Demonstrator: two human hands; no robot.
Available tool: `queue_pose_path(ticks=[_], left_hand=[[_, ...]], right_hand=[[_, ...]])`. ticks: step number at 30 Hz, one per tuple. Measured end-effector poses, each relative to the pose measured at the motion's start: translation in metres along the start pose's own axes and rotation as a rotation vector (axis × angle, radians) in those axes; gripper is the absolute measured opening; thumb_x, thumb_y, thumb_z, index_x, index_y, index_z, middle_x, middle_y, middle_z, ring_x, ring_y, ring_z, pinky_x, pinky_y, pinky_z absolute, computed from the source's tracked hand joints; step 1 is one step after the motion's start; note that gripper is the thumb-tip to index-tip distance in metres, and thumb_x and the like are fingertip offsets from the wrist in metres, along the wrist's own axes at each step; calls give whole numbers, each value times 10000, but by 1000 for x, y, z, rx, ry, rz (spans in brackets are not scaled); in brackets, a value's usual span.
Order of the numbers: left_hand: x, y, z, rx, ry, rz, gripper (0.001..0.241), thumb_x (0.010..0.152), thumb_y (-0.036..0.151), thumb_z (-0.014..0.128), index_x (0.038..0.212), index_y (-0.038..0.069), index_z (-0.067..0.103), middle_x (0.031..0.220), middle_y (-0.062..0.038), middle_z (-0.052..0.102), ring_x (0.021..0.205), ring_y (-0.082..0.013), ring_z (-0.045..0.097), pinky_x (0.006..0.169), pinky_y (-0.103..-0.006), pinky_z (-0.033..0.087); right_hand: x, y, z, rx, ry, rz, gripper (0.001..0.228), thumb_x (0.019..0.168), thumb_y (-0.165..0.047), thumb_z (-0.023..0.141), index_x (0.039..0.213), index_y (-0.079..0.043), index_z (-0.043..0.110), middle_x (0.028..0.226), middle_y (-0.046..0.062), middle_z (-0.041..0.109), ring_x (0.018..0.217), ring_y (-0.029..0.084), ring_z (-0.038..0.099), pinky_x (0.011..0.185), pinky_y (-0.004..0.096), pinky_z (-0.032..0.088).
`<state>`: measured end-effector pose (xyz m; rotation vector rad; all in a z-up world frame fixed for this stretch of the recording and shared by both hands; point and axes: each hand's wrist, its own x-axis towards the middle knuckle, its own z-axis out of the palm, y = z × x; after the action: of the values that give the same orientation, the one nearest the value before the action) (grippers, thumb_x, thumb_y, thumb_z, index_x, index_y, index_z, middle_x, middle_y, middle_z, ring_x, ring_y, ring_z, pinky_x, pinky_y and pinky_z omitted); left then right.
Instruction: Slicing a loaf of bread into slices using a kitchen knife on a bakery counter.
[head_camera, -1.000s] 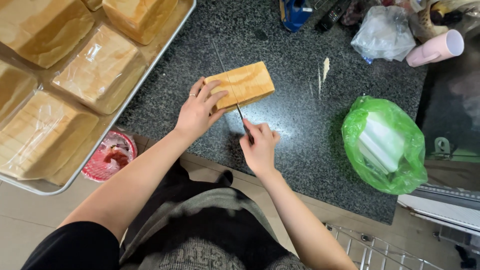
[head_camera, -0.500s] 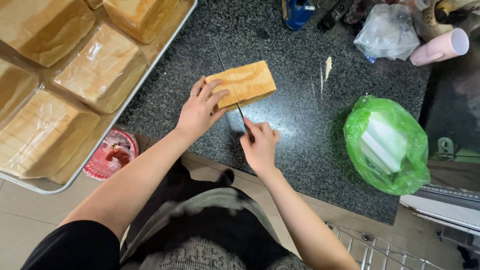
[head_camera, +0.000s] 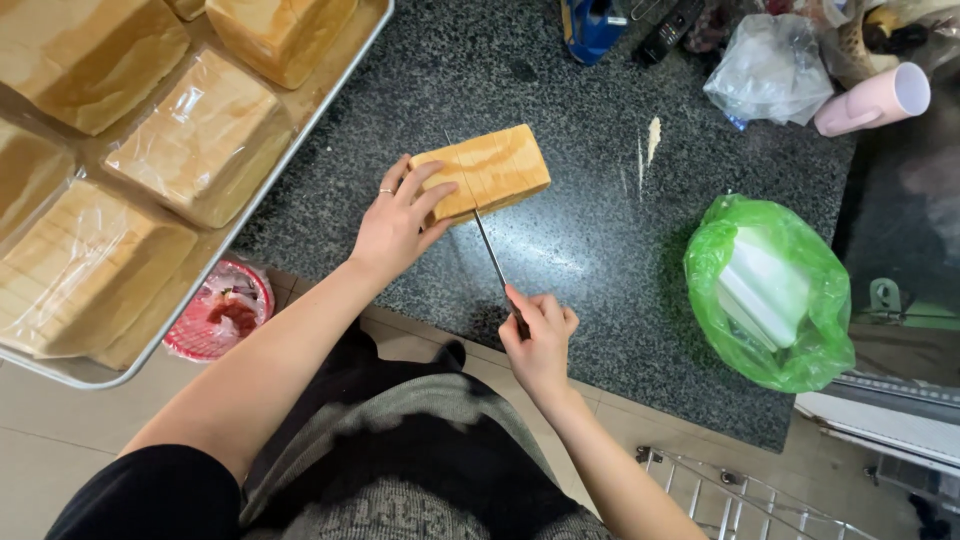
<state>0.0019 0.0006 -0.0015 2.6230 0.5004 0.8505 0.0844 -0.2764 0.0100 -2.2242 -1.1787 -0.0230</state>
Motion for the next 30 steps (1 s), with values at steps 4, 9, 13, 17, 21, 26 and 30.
queue_pose_path(ticks=[4, 9, 13, 17, 21, 26, 30], left_hand=[[-1, 0, -1, -14, -10, -2, 546, 851, 321, 843, 1363, 312, 656, 1477, 59, 511, 1398, -414, 489, 988, -423, 632], [0, 0, -4, -14, -26, -2, 557, 845, 324, 849, 1368, 310, 659, 1478, 59, 509, 1397, -411, 489, 980, -421, 635], [0, -2, -2, -4, -28, 9, 553, 853, 335, 846, 1372, 317, 658, 1479, 53, 512, 1389, -410, 494, 975, -425, 635], [-1, -2, -1, -4, -29, -5, 554, 851, 342, 846, 1371, 317, 657, 1481, 58, 510, 1397, -408, 487, 987, -426, 631], [1, -1, -1, -12, -26, -16, 543, 845, 340, 852, 1354, 319, 666, 1472, 68, 519, 1402, -407, 488, 986, -418, 630], [1, 3, -3, -8, -31, -21, 539, 846, 331, 852, 1351, 302, 666, 1480, 62, 514, 1413, -417, 474, 996, -413, 630], [2, 4, -9, -26, -77, -40, 515, 875, 314, 833, 1361, 283, 665, 1477, 54, 505, 1418, -422, 461, 976, -428, 640]], right_hand=[[19, 3, 19, 16, 9, 4, 418, 880, -173, 689, 1287, -250, 742, 975, -51, 594, 975, 107, 644, 1014, 347, 267], [74, -21, 34, 77, 30, -27, 400, 899, -106, 676, 1291, -160, 731, 975, 0, 574, 944, 167, 647, 991, 379, 274], [84, -32, 28, 92, 41, -27, 453, 877, -46, 680, 1316, -150, 715, 958, 12, 559, 943, 187, 652, 986, 384, 272], [44, -11, 22, 56, 23, -16, 449, 882, -119, 698, 1321, -213, 721, 988, -18, 575, 976, 146, 657, 997, 365, 278], [9, -1, 6, -25, 0, 21, 437, 856, -180, 696, 1283, -259, 749, 996, -41, 609, 974, 126, 654, 1003, 346, 284], [17, -2, 10, -42, -4, 27, 462, 851, -162, 697, 1297, -273, 747, 983, -66, 609, 1005, 89, 654, 1016, 328, 277], [56, -16, 27, 47, 11, -6, 416, 886, -145, 678, 1294, -200, 738, 979, -26, 589, 990, 129, 651, 983, 354, 286]])
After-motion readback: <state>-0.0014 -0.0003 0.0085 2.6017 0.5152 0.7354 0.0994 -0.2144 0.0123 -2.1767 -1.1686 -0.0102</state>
